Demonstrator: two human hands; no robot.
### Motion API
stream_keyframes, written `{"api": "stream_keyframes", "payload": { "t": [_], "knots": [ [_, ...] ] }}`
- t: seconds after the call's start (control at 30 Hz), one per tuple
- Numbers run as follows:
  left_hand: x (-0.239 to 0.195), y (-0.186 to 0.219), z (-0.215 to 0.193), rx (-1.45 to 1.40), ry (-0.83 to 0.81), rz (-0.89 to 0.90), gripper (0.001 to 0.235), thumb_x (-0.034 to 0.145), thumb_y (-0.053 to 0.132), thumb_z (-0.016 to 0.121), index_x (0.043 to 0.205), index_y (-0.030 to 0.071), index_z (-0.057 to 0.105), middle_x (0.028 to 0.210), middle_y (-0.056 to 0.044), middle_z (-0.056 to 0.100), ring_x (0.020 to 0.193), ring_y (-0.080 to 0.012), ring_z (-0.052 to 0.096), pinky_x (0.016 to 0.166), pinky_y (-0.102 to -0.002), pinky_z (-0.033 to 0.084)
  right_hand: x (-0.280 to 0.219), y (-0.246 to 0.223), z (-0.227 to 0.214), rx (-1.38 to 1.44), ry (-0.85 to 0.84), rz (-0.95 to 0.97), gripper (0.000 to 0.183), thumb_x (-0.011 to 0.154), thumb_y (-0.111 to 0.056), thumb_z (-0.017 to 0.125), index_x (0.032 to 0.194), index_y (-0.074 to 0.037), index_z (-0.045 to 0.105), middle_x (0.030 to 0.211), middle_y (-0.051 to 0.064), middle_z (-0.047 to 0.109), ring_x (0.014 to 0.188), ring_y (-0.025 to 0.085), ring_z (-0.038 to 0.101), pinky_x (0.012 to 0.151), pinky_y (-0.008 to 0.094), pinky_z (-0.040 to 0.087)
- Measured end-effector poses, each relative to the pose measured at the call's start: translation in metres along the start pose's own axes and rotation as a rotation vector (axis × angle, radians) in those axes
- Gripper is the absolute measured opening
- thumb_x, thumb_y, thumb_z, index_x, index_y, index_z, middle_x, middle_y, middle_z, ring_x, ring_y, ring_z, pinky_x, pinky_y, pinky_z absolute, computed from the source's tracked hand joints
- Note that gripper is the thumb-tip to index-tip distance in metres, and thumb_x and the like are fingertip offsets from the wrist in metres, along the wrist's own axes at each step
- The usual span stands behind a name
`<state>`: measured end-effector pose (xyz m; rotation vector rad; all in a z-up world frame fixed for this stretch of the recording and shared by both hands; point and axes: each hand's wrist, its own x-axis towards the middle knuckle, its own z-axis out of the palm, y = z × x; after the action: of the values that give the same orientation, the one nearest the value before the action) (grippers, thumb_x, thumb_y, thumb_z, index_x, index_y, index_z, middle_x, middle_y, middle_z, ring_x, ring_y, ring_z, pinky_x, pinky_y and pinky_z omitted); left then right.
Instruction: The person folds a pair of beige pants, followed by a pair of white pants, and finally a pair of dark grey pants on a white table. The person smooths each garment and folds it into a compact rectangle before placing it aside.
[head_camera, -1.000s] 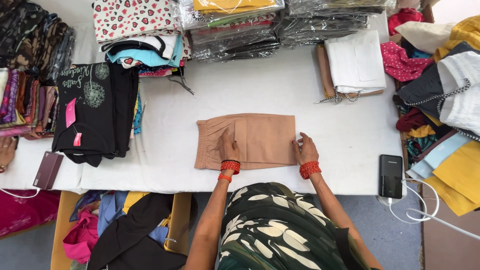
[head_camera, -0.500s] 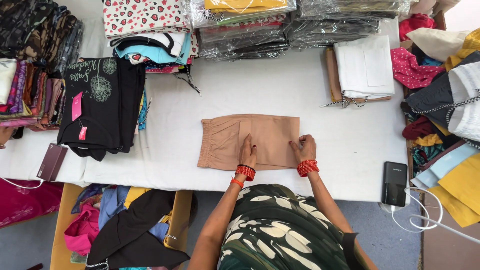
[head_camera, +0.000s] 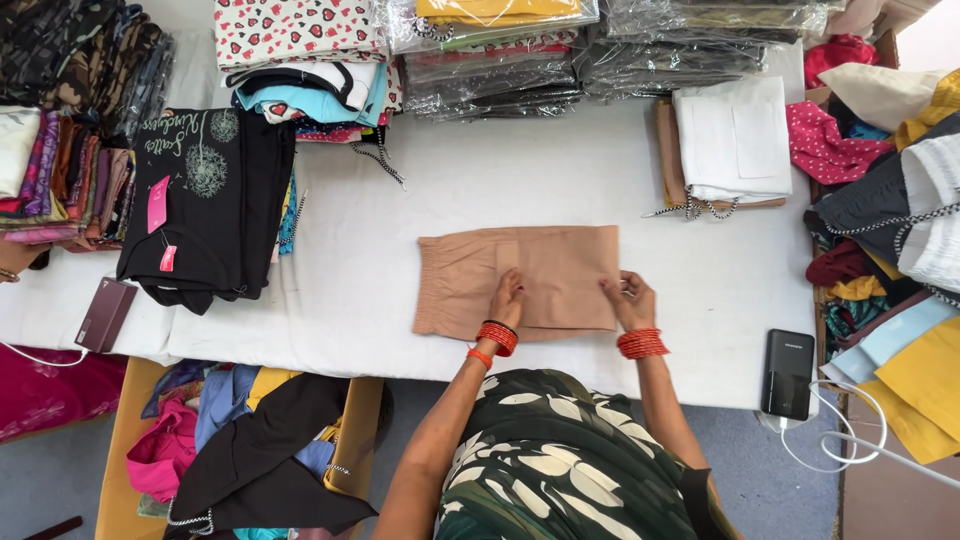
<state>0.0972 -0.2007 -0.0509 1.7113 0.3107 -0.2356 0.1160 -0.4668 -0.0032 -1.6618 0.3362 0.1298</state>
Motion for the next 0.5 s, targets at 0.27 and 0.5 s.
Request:
{"api": "stream_keyframes", "payload": {
  "t": [0.27, 0.5],
  "knots": [
    [0.020, -0.013, 0.087, -0.446, -0.289, -0.247, 0.050, 0.101, 0.005, 0.048, 0.150, 0.012, 0.040, 0.153, -0.010, 0.048, 0.129, -0.0291, 0.055, 0.105, -0.046, 0.048, -0.026, -0.092, -0.047, 0.048, 0.084, -0.006, 0.031, 0.093, -0.012, 0.075, 0.116, 0.004, 0.064, 0.088, 0.003, 0.068, 0.074, 0.007, 0.063, 0.064, 0.021, 0.053],
    [0.012, -0.013, 0.099, -0.708, -0.320, -0.360, 0.041, 0.104, 0.012, 0.045, 0.145, 0.012, 0.045, 0.146, -0.007, 0.054, 0.126, -0.0223, 0.059, 0.106, -0.045, 0.050, -0.034, -0.111, -0.008, 0.106, -0.097, -0.041, 0.031, 0.095, -0.010, 0.069, 0.120, 0.004, 0.056, 0.095, 0.007, 0.066, 0.072, 0.012, 0.066, 0.054, 0.024, 0.053]
  ]
}}
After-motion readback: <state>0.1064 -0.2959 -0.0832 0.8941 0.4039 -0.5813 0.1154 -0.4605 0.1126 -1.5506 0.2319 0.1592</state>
